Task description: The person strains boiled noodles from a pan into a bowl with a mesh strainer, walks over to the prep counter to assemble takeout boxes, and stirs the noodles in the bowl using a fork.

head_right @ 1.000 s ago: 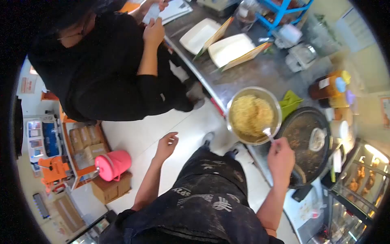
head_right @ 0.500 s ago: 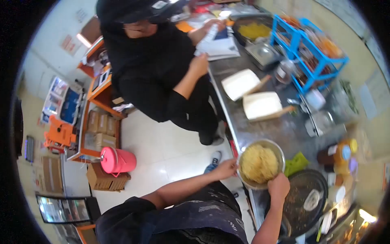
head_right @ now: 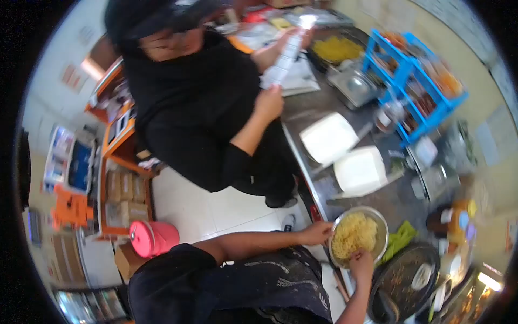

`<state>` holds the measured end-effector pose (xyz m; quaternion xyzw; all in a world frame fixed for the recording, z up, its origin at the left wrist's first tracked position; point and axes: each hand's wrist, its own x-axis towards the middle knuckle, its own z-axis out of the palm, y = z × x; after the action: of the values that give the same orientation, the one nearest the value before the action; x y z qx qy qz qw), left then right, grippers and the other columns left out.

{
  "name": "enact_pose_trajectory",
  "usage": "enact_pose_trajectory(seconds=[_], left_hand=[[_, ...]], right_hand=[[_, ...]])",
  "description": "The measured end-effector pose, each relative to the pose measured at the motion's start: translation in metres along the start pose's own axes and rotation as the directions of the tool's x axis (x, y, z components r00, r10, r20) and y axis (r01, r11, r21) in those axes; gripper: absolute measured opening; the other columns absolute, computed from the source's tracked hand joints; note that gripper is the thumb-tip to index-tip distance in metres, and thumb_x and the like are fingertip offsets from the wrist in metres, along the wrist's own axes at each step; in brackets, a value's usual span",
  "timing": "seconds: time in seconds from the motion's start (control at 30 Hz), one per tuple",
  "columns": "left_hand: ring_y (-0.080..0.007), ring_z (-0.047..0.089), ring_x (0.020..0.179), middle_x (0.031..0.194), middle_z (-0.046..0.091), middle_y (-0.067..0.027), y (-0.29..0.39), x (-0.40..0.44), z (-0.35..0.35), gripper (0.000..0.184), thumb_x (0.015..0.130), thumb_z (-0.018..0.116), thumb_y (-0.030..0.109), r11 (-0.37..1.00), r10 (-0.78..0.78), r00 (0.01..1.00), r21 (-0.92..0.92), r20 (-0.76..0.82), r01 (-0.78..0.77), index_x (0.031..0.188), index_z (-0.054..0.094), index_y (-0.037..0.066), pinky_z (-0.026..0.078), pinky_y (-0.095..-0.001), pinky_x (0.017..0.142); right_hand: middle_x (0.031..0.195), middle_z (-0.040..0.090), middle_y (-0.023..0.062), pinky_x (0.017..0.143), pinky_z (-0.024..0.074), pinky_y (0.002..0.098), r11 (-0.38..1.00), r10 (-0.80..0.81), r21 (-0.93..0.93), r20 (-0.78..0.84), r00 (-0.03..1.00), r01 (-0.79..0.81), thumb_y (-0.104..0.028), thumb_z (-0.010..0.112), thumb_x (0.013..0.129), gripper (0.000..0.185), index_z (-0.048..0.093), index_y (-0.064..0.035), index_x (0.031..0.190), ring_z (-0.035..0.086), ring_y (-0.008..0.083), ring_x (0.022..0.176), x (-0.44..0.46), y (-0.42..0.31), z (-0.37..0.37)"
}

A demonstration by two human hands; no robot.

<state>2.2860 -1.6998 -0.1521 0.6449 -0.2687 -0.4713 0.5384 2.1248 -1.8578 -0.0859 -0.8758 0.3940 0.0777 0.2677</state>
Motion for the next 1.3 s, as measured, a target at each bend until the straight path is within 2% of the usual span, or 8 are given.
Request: enact_pose_trajectory(seconds=[0.07, 0.1, 0.43, 0.57, 0.63, 0.9, 1.1, 1.3], left_hand=[[-0.0141, 0.063, 0.066, 0.076, 0.062, -0.0069, -0.027, 0.01, 0.0, 0.015, 0.093, 0.05, 0.015, 0.988, 0.147, 0.989, -0.047, 0.029, -0.145, 0.095, 0.056, 0.002, 0.054, -0.0313, 0.055], [-0.0147, 0.063, 0.067, 0.079, 0.063, -0.0081, -0.051, 0.022, -0.006, 0.016, 0.093, 0.049, 0.014, 0.988, 0.118, 0.988, 0.086, 0.101, -0.127, 0.096, 0.057, 0.001, 0.055, -0.031, 0.056], [-0.0166, 0.064, 0.083, 0.104, 0.06, -0.0103, 0.017, 0.009, -0.003, 0.036, 0.096, 0.04, 0.007, 0.976, -0.123, 0.981, -0.16, 0.153, 0.147, 0.132, 0.043, 0.005, 0.058, -0.03, 0.068], [-0.0157, 0.063, 0.082, 0.104, 0.059, -0.0091, 0.019, 0.012, 0.001, 0.04, 0.096, 0.042, 0.006, 0.969, -0.12, 0.987, -0.205, 0.103, 0.14, 0.136, 0.04, 0.007, 0.058, -0.0299, 0.068], [-0.0156, 0.063, 0.081, 0.102, 0.059, -0.008, 0.015, 0.004, 0.003, 0.04, 0.096, 0.043, 0.006, 0.954, -0.131, 0.99, -0.263, 0.061, 0.142, 0.135, 0.04, 0.007, 0.058, -0.03, 0.068], [-0.0197, 0.061, 0.087, 0.095, 0.053, -0.006, 0.008, -0.002, -0.005, 0.049, 0.092, 0.05, 0.006, 0.902, -0.116, 0.992, -0.424, -0.054, 0.082, 0.137, 0.033, 0.002, 0.056, -0.0361, 0.079], [-0.0173, 0.063, 0.074, 0.092, 0.056, -0.0067, 0.0, 0.004, -0.004, 0.038, 0.094, 0.051, 0.012, 0.898, -0.211, 0.977, -0.393, 0.01, 0.198, 0.128, 0.039, 0.0, 0.057, -0.0313, 0.068], [-0.0156, 0.062, 0.066, 0.09, 0.055, -0.0067, 0.004, 0.005, 0.002, 0.037, 0.094, 0.049, 0.01, 0.904, -0.215, 0.975, -0.39, -0.058, 0.176, 0.127, 0.037, 0.001, 0.058, -0.0316, 0.061]], right_hand=[[0.082, 0.065, 0.0213, 0.069, 0.0498, 0.0438, 0.998, 0.057, -0.011, 0.045, 0.997, -0.057, -0.026, 0.059, 0.078, 0.025, 0.066, -0.0023, 0.08, 0.063, 0.0368, 0.078, -0.001, 0.019, -0.018], [0.081, 0.066, 0.0204, 0.07, 0.0501, 0.0446, 0.974, 0.026, -0.227, 0.021, 0.999, -0.02, -0.028, 0.057, 0.078, 0.026, 0.066, -0.0037, 0.08, 0.064, 0.0363, 0.077, 0.011, 0.047, -0.005], [0.081, 0.065, 0.0206, 0.072, 0.0489, 0.046, 0.954, 0.265, -0.127, -0.058, 0.963, -0.27, -0.017, 0.06, 0.072, 0.016, 0.064, -0.0047, 0.081, 0.063, 0.0357, 0.079, 0.001, -0.005, -0.016], [0.075, 0.065, 0.0165, 0.065, 0.0491, 0.0396, 1.0, -0.002, -0.008, 0.041, 0.999, 0.002, -0.014, 0.064, 0.072, 0.017, 0.063, -0.0021, 0.084, 0.064, 0.0283, 0.072, 0.022, 0.012, -0.008], [0.067, 0.062, 0.0094, 0.059, 0.0461, 0.0317, 0.851, 0.029, 0.515, 0.15, 0.988, -0.103, -0.008, 0.062, 0.077, 0.01, 0.062, 0.0005, 0.083, 0.06, 0.0182, 0.064, 0.028, 0.033, -0.015], [0.066, 0.058, 0.0007, 0.053, 0.0382, 0.0231, 0.806, 0.008, 0.591, -0.066, 0.998, 0.032, -0.004, 0.062, 0.083, 0.006, 0.06, 0.0007, 0.085, 0.048, 0.0059, 0.057, -0.012, 0.037, -0.059], [0.057, 0.059, 0.002, 0.051, 0.0394, 0.0246, 0.887, -0.059, 0.439, -0.197, 0.979, 0.142, -0.004, 0.061, 0.083, 0.003, 0.061, -0.0023, 0.085, 0.052, 0.0083, 0.051, -0.039, 0.031, -0.107], [0.073, 0.063, 0.014, 0.05, 0.0467, 0.0427, 0.926, -0.252, -0.347, -0.276, 0.927, 0.149, -0.01, 0.06, 0.082, 0.011, 0.051, -0.0089, 0.089, 0.063, 0.0324, 0.062, -0.046, 0.003, -0.047]])
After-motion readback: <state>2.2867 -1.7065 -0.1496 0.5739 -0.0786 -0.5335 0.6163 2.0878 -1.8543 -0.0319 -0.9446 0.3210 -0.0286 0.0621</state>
